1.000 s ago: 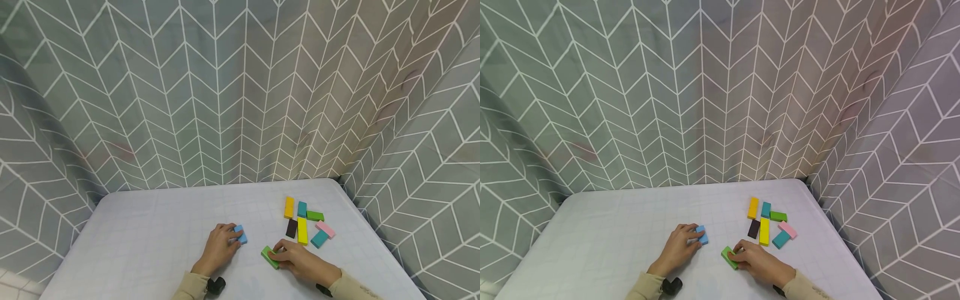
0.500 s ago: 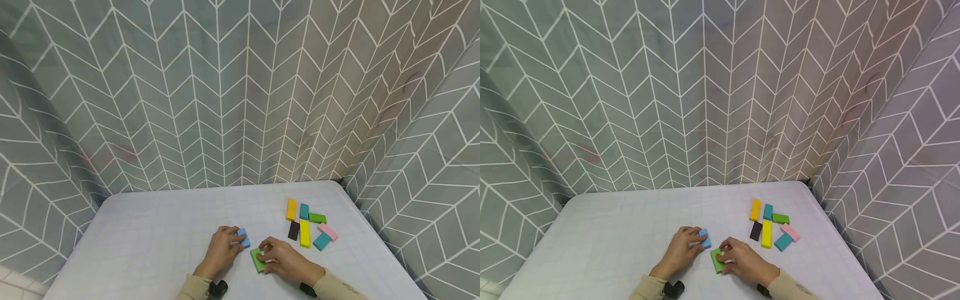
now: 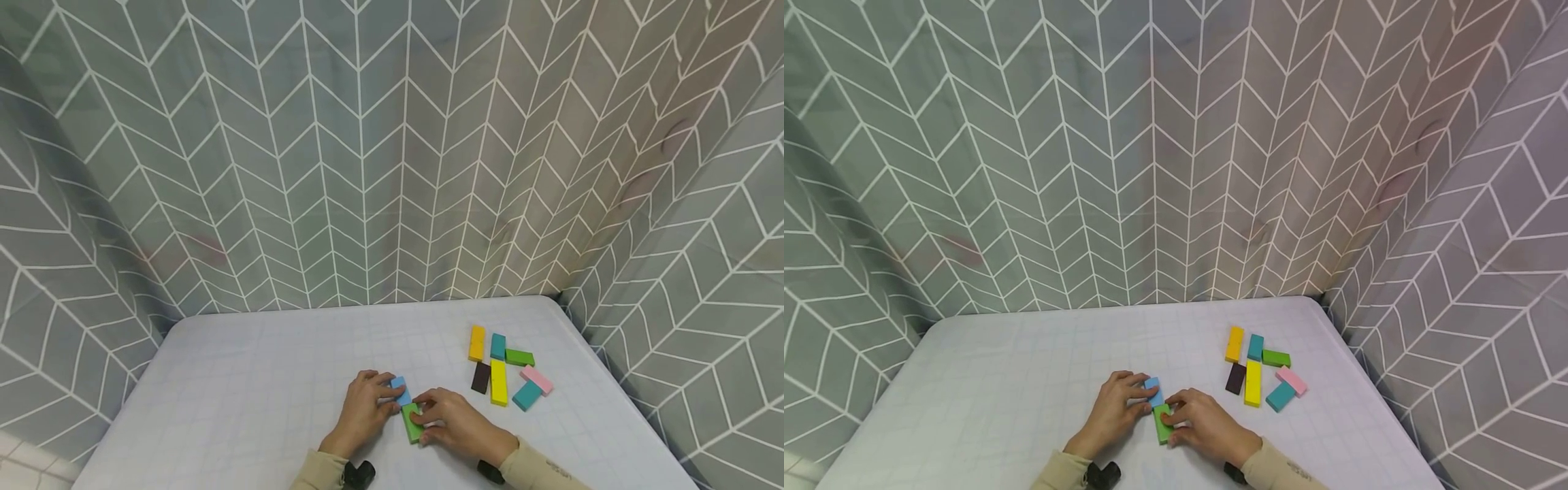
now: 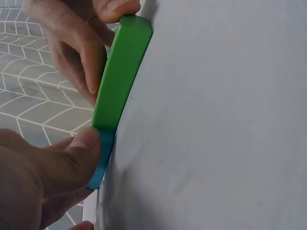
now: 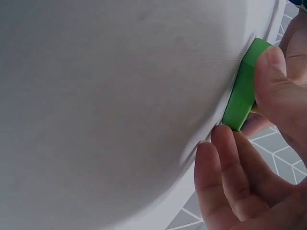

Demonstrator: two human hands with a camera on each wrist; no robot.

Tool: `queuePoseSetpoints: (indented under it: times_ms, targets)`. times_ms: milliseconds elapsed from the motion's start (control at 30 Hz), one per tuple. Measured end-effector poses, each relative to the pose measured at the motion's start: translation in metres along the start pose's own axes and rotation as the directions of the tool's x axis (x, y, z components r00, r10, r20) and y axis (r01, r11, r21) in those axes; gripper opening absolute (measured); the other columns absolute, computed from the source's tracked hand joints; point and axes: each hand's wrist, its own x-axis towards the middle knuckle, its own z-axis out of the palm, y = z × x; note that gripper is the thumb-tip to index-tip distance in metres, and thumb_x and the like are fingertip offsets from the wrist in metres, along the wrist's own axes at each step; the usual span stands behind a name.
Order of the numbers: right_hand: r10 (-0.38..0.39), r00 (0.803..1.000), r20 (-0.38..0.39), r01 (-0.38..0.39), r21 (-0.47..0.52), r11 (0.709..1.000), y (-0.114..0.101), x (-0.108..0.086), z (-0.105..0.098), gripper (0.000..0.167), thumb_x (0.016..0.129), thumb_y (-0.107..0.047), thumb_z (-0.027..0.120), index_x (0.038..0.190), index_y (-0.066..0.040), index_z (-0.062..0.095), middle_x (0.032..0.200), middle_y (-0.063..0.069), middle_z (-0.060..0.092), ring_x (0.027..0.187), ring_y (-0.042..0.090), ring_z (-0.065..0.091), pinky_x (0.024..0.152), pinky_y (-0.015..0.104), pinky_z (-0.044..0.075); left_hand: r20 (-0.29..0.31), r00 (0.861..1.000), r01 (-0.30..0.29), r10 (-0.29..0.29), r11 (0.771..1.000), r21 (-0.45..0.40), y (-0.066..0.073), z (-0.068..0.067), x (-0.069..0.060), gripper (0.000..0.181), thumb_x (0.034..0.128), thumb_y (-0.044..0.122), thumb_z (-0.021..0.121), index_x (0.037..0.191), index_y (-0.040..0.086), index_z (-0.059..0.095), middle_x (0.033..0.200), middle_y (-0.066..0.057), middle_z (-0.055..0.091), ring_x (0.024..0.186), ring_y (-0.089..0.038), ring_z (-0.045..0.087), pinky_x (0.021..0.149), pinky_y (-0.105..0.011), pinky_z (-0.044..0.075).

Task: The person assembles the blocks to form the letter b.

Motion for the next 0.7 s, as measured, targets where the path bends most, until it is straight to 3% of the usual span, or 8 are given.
queuePoseSetpoints:
  times_ms: [333, 567, 700]
  targets:
    - [-0.077, 0.994, -0.083, 0.075, -0.029, 0.997, 0.002, 0.004, 0.014, 0.033, 0.086, -0.034, 0.084, 0.113, -0.015, 0.085, 0.122, 0.006, 0.078, 0.112, 0.018, 0.071, 0.094, 0.035, 0.061, -0.081, 0.995, 0.051, -0.054, 0.998, -0.037, -0.002, 0.007, 0.0, 0.028, 0.0776, 0.014, 0.09, 0.105, 0.019, 0.086, 0.126, -0.007, 0.079, 0.121, -0.039, 0.064, 0.102, -0.065, 0.049]
    - [-0.012, 0.998, -0.066, 0.004, -0.109, 0.994, -0.013, 0.009, 0.013, 0.035, 0.08, -0.034, 0.087, 0.111, -0.017, 0.086, 0.118, 0.009, 0.081, 0.104, 0.016, 0.072, 0.086, 0.031, 0.062, -0.127, 0.989, 0.072, -0.079, 0.996, -0.06, -0.001, 0.004, 0.003, 0.024, 0.0733, 0.017, 0.092, 0.096, 0.02, 0.087, 0.121, -0.005, 0.08, 0.114, -0.035, 0.066, 0.096, -0.06, 0.05]
    - [-0.013, 0.996, -0.092, -0.001, -0.151, 0.989, -0.018, 0.009, 0.015, 0.035, 0.079, -0.035, 0.086, 0.11, -0.018, 0.086, 0.118, 0.011, 0.08, 0.097, 0.015, 0.072, 0.079, 0.026, 0.061, -0.143, 0.986, 0.075, -0.083, 0.995, -0.06, -0.002, 0.003, 0.006, 0.022, 0.0728, 0.019, 0.093, 0.094, 0.021, 0.087, 0.118, -0.003, 0.081, 0.112, -0.033, 0.066, 0.095, -0.056, 0.051]
